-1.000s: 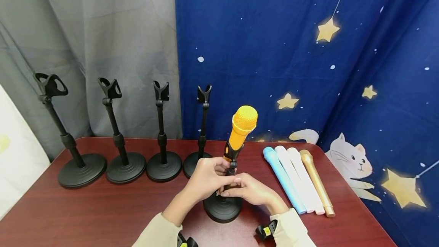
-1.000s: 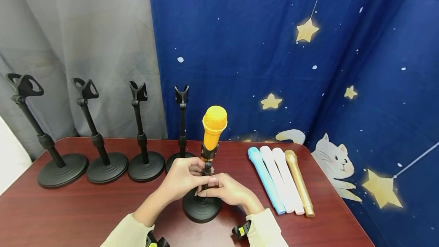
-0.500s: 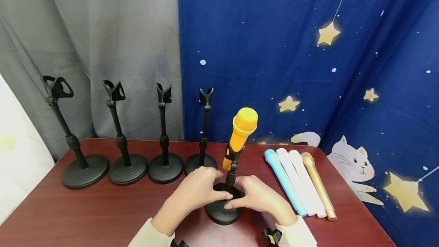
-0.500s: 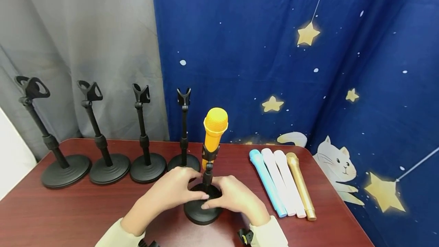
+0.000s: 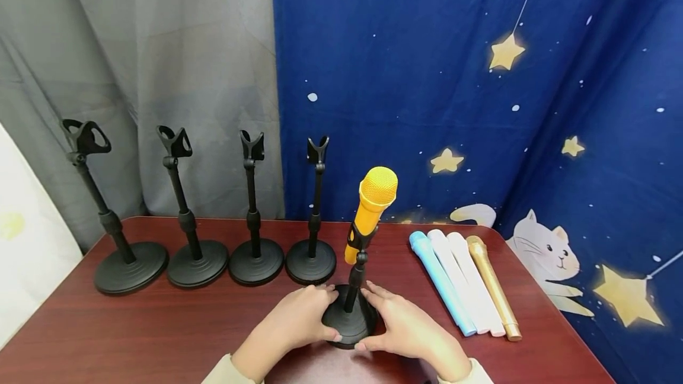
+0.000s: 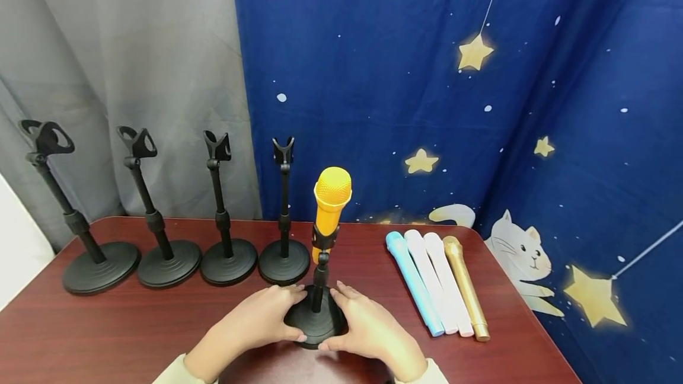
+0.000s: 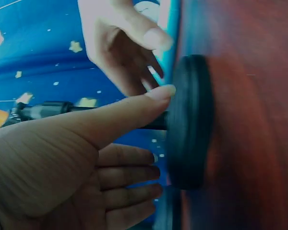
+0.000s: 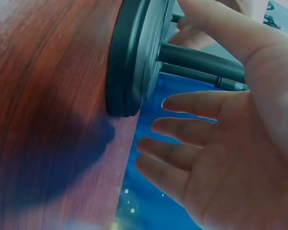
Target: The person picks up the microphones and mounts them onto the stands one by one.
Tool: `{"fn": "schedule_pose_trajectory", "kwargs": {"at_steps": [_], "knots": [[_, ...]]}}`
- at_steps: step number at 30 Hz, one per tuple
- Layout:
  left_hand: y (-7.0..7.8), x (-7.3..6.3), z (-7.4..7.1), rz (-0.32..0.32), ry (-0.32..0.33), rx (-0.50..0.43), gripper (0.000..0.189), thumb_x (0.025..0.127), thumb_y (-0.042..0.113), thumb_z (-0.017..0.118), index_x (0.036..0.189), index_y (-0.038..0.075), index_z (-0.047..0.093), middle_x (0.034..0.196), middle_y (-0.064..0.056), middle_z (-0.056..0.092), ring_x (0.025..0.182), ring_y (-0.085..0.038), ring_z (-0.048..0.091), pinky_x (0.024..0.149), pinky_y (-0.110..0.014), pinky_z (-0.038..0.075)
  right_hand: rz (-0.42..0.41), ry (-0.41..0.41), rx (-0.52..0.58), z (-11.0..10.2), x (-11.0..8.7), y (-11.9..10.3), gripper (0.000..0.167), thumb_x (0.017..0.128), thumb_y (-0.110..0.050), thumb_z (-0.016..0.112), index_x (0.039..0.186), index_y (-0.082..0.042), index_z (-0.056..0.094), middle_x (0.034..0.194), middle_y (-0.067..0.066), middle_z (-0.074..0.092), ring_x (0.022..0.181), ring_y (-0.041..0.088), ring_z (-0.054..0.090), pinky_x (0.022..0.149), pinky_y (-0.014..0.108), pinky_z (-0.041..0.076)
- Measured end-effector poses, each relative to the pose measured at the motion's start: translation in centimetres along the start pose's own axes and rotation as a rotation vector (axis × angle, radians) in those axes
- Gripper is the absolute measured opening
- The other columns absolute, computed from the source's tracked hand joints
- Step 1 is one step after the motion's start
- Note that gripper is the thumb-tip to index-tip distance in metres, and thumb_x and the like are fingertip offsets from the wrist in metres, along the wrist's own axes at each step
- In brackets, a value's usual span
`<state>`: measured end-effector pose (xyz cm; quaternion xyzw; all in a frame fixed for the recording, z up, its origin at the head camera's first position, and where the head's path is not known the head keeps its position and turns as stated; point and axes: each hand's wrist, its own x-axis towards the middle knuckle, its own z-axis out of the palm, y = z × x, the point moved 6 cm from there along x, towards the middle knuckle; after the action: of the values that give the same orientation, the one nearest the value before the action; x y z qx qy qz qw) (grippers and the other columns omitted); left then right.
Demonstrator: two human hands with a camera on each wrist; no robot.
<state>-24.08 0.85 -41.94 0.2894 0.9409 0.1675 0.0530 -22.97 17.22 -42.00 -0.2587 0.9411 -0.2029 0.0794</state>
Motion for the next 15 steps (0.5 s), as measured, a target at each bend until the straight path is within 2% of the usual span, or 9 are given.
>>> {"fn": "schedule_pose_trajectory", "kwargs": {"at_steps": [3, 6, 10, 15], "knots": [[-0.3, 0.0, 0.8, 0.020, -0.015, -0.013, 0.074, 0.072, 0.040, 0.091, 0.132, 0.005, 0.066, 0.136, -0.010, 0.067, 0.118, -0.024, 0.068, 0.094, -0.040, 0.058, -0.008, 0.005, 0.011, 0.2, 0.2, -0.1, 0.089, 0.081, -0.054, 0.080, 0.146, -0.002, 0.051, 0.153, 0.019, 0.050, 0.136, 0.033, 0.056, 0.107, 0.053, 0.049], [-0.4, 0.0, 1.3, 0.045, 0.004, 0.003, 0.076, 0.071, 0.038, 0.092, 0.132, 0.003, 0.065, 0.136, -0.012, 0.066, 0.118, -0.025, 0.069, 0.094, -0.040, 0.058, -0.014, 0.004, -0.011, 0.5, 0.5, -0.3, 0.084, 0.083, -0.049, 0.081, 0.145, -0.001, 0.053, 0.152, 0.018, 0.052, 0.134, 0.032, 0.058, 0.106, 0.051, 0.050], [-0.1, 0.1, 1.5, 0.056, 0.033, 0.063, 0.076, 0.068, 0.037, 0.093, 0.130, 0.003, 0.066, 0.135, -0.015, 0.066, 0.119, -0.027, 0.068, 0.095, -0.041, 0.058, -0.029, -0.009, -0.055, 1.0, 0.7, -0.6, 0.077, 0.083, -0.043, 0.083, 0.144, -0.005, 0.055, 0.151, 0.016, 0.053, 0.132, 0.031, 0.059, 0.104, 0.047, 0.052], [0.4, 0.3, 1.4, 0.045, 0.049, 0.109, 0.076, 0.066, 0.041, 0.094, 0.127, 0.003, 0.068, 0.133, -0.016, 0.067, 0.116, -0.029, 0.070, 0.091, -0.040, 0.059, -0.048, 0.003, -0.084, 1.4, 0.9, -0.8, 0.075, 0.081, -0.044, 0.083, 0.142, -0.008, 0.059, 0.148, 0.018, 0.056, 0.130, 0.031, 0.061, 0.102, 0.046, 0.054]]}}
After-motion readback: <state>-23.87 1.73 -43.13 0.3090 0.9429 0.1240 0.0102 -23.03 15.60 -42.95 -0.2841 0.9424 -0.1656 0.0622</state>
